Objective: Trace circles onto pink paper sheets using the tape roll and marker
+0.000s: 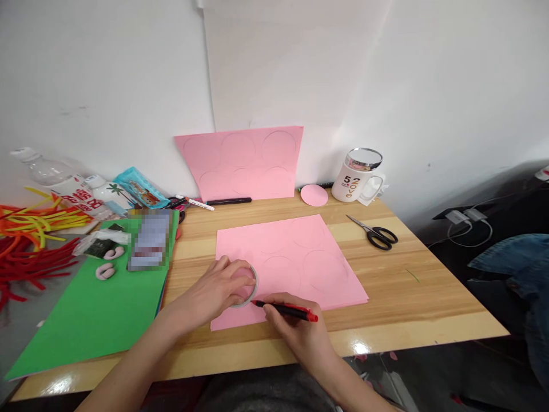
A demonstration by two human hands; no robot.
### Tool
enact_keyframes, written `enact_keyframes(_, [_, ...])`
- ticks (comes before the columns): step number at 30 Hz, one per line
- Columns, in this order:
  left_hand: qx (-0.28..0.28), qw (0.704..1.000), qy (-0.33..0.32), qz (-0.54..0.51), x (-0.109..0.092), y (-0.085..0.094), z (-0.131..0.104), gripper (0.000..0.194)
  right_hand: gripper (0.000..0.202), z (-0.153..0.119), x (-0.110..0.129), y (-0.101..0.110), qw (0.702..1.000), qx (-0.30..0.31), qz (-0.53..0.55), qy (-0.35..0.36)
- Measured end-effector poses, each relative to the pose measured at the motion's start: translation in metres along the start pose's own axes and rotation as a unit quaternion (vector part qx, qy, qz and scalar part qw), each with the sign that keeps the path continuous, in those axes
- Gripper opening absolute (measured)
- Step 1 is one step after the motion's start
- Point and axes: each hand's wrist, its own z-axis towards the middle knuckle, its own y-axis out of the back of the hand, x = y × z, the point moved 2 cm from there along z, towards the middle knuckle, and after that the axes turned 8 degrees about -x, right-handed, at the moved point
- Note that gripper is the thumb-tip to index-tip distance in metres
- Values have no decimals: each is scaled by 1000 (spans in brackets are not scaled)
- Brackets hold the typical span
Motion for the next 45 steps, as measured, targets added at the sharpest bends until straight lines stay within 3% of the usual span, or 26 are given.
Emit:
enact_keyframes(6, [12,1000,4,1,2,1,2,8,18,-1,-1,4,999,-23,-23,8])
enact_keyframes(15, [41,999,16,4,0,9,6,12,17,-22,10,-7,983,109,-77,123])
enact_keyframes(20, [39,999,12,2,3,7,6,19,16,-26,28,-15,967,98,-104,211])
enact_keyframes(27, [31,1000,3,1,3,7,5,18,19,-21,36,-31,951,87,-110,275])
enact_keyframes(33, [43,999,7,1,1,10,6,16,21,-21,32,-33,941,95,-131,298])
enact_keyframes(42, [46,999,15,-2,1,9,6,17,20,-26,29,-8,943,86,-154,281])
enact_keyframes(45, [42,999,9,1,2,9,6,16,18,-27,23,0,953,91,-157,243])
